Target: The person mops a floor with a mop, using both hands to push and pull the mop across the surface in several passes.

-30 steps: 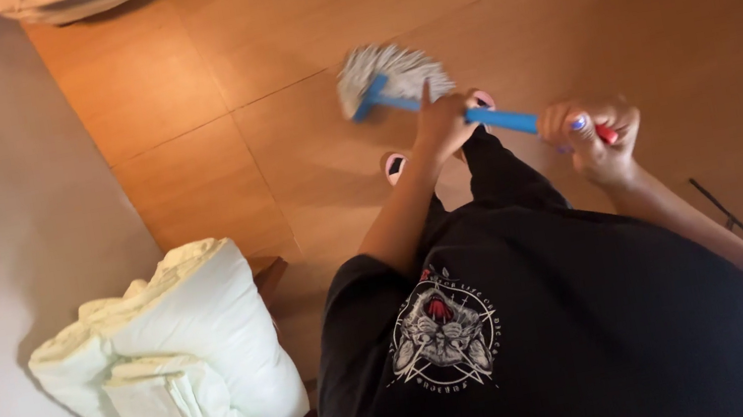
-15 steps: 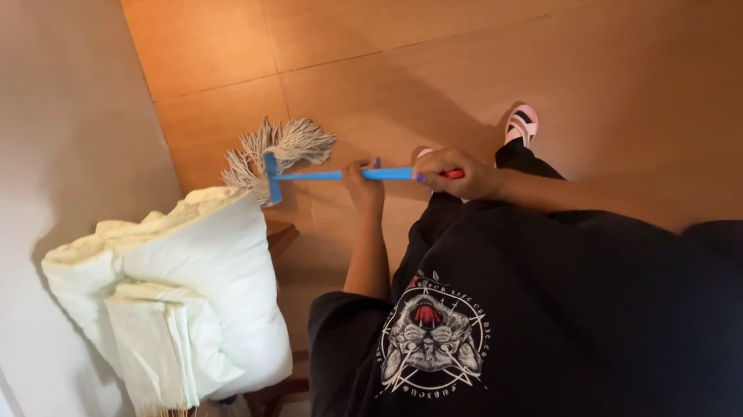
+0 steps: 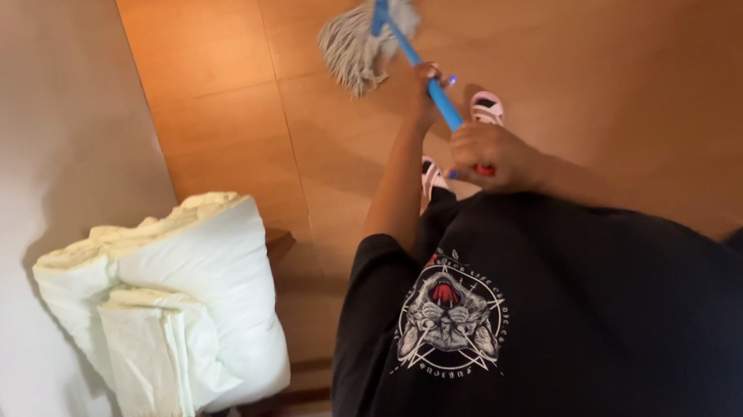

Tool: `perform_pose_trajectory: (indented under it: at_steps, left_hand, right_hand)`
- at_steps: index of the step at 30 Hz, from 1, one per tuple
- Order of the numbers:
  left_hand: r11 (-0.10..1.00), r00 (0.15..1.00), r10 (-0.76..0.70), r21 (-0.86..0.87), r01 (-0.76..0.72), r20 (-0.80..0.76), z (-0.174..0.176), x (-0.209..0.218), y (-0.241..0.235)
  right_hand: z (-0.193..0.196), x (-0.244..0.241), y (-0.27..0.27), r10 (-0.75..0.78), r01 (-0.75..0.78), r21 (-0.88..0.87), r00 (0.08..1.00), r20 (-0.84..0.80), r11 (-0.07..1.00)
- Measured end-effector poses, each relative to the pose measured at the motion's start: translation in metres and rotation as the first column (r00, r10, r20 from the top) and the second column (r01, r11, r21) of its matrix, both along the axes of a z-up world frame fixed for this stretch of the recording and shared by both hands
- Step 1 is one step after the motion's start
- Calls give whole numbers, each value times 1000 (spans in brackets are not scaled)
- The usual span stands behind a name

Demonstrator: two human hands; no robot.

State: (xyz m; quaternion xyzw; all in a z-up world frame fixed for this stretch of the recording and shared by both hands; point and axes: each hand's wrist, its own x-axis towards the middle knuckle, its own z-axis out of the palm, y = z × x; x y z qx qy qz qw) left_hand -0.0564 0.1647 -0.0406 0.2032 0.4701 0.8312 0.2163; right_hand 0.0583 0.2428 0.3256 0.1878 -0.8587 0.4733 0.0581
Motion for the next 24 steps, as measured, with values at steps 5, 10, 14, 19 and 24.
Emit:
perform_pose_trajectory:
  at_steps: [5,10,14,19,24]
  left_hand:
    - [977,777,21,-153,-150,-629,26,-27,52]
    - [715,663,-222,-582,-388,-715,68,-44,62]
    - [662,661,-160,-576,-479,-733,84,-57,68]
    - [461,790,-231,-779,-425,-568,88,-72,69]
    - [405,845,-76,-791,-459,-529,60,-75,26]
  right_hand:
    - [0,-8,20,-44,47,101,998,-36,994]
    - [6,-33,71,-128,121,-73,986,-110,990]
    - [9,-48,120,-165,172,-165,985,56,971]
    - [-19,-83,187,-13,155,-489,960,281,859]
    - [-78,-132,203,192,51,-508,890,413,860]
